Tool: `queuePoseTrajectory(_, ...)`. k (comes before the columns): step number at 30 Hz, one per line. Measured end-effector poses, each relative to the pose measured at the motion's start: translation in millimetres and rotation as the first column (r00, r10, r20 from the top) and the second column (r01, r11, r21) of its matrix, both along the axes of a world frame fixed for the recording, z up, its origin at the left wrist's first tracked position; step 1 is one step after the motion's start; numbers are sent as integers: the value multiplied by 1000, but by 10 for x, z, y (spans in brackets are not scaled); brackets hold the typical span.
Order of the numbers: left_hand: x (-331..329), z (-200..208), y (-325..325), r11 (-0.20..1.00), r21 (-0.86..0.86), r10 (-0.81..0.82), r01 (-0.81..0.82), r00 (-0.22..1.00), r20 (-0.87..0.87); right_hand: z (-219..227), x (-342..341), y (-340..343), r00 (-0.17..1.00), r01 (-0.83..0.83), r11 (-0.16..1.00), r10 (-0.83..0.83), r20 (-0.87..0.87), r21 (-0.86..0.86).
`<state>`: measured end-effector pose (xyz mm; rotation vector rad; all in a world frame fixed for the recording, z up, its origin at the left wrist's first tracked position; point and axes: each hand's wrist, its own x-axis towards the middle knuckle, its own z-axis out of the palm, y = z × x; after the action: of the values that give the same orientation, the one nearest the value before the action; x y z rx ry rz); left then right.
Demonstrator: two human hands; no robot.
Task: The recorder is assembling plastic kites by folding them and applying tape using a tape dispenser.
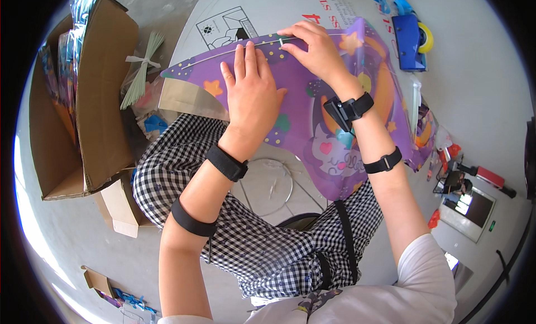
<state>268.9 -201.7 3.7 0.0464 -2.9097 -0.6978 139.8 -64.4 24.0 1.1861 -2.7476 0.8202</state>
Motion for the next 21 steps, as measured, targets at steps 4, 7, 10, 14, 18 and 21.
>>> queuePoseTrajectory(4, -3, 10, 4, 1000, -15, -2, 3, 999, 40, 95, 5, 296, 957, 76, 995, -89, -277, -59)
queuePoseTrajectory(7, 5, 17, -2, 1000, -12, 0, 1, 998, 55, 213, -35, 832, 863, 381, 901, -427, -271, -206)
queuePoseTrajectory(10, 6, 25, 3, 1000, -12, -10, 10, 999, 38, 144, -64, 1321, 725, 682, 709, -688, 40, -176)
queuePoseTrajectory(14, 10, 32, -8, 1000, -17, -10, 10, 1000, 11, -55, 98, 1790, 746, 656, 741, -666, 30, 148)
queuePoseTrajectory(18, 7, 29, -11, 999, -30, -14, 16, 998, 54, -163, 138, 2046, 803, 595, 780, -567, -182, 193)
queuePoseTrajectory(21, 4, 27, -18, 999, -29, -17, 19, 999, 48, -116, 95, 2170, 811, 584, 788, -559, -171, 193)
